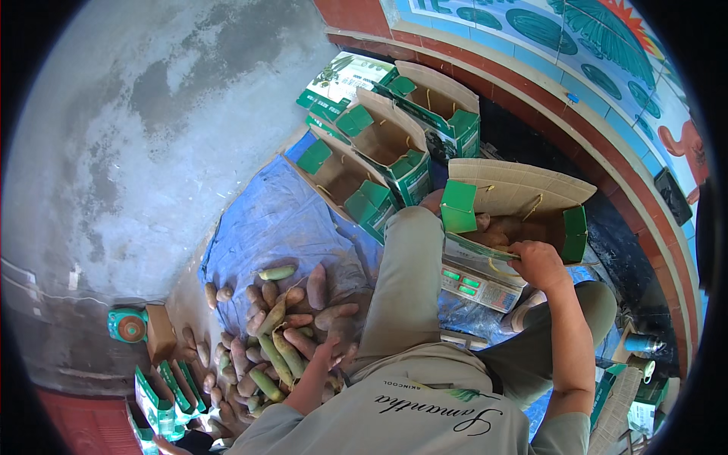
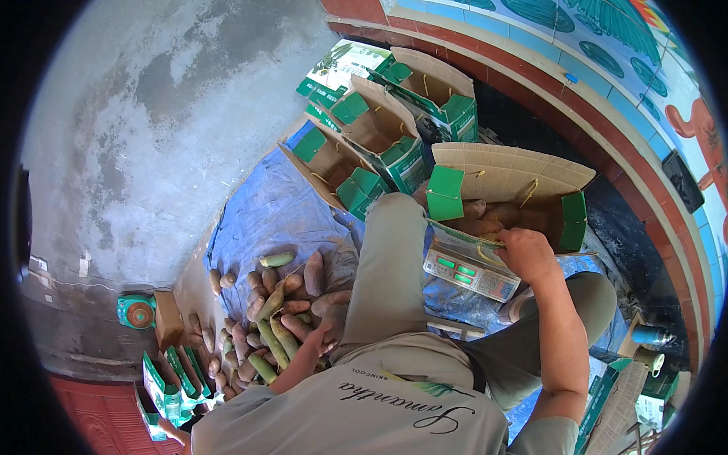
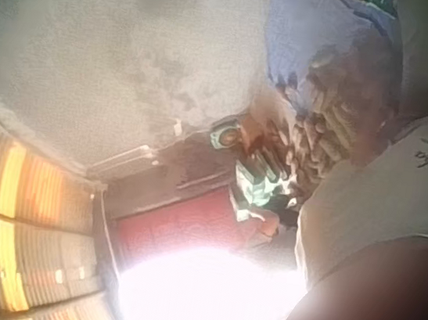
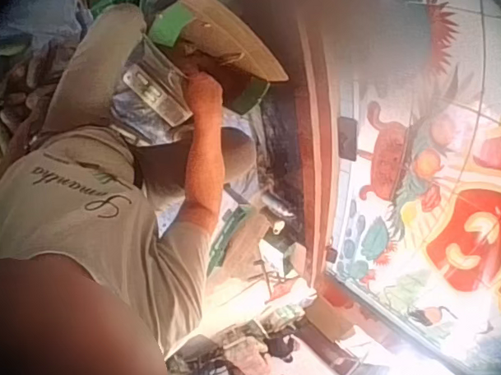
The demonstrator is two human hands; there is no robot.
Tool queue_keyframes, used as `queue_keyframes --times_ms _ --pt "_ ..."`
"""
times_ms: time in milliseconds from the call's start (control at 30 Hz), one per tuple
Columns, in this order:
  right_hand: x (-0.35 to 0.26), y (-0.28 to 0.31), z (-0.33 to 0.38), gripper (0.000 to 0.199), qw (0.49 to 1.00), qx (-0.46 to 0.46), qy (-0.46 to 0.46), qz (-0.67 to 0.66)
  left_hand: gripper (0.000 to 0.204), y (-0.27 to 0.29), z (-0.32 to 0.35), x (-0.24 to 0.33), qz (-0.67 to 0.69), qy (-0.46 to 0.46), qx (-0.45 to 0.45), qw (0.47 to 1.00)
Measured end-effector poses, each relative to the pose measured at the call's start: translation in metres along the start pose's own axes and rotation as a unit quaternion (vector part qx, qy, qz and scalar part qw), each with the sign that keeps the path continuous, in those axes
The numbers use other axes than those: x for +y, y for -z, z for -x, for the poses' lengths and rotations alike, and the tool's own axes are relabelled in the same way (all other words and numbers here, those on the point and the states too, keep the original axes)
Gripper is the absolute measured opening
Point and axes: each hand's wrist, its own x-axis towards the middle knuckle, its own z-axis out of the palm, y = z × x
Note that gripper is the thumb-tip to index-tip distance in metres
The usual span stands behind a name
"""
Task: Picking up vegetables from the floor, weighing them on a scale, and packing them into cardboard boxes.
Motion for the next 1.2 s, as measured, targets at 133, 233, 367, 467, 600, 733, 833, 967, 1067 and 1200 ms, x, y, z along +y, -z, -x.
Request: queue_keyframes --times_ms 133,233,367,467,600,733,833,967,1067,1200 --pt "-0.002 -0.002 -0.001 0.024 1.000 0.005 0.010 0.011 0.043 -0.036 0.028 0.052 0.005 -0.077 -0.035 0.996" --pt "0.003 -0.009 0.000 0.022 1.000 0.013 0.016 0.023 0.046 -0.070 0.076 0.099 -0.014 -0.232 -0.068 0.970" --pt "0.001 -0.009 0.002 0.020 0.999 0.027 0.032 0.024 0.058 -0.085 0.119 0.155 -0.022 -0.313 -0.090 0.945" --pt "0.002 -0.012 0.003 0.017 0.998 0.031 0.037 0.038 0.063 -0.108 0.176 0.190 -0.050 -0.408 -0.154 0.899" --pt "0.004 -0.015 0.002 0.017 0.996 0.029 0.045 0.065 0.065 -0.144 0.232 0.220 -0.076 -0.460 -0.169 0.869" --pt "0.001 -0.017 0.002 0.018 0.995 0.031 0.053 0.085 0.065 -0.189 0.263 0.238 -0.142 -0.505 -0.237 0.818" --pt "-0.001 -0.016 0.001 0.017 0.996 0.020 0.047 0.079 0.067 -0.231 0.281 0.243 -0.183 -0.510 -0.281 0.792" --pt "-0.001 -0.014 0.003 0.016 0.996 0.022 0.052 0.066 0.067 -0.290 0.277 0.244 -0.292 -0.551 -0.330 0.708" --pt "-0.001 -0.014 0.005 0.014 0.996 0.020 0.057 0.067 0.068 -0.334 0.286 0.236 -0.337 -0.476 -0.358 0.729" --pt "-0.003 -0.009 0.005 0.013 0.996 0.007 0.051 0.068 0.067 -0.386 0.278 0.222 -0.417 -0.449 -0.347 0.710"
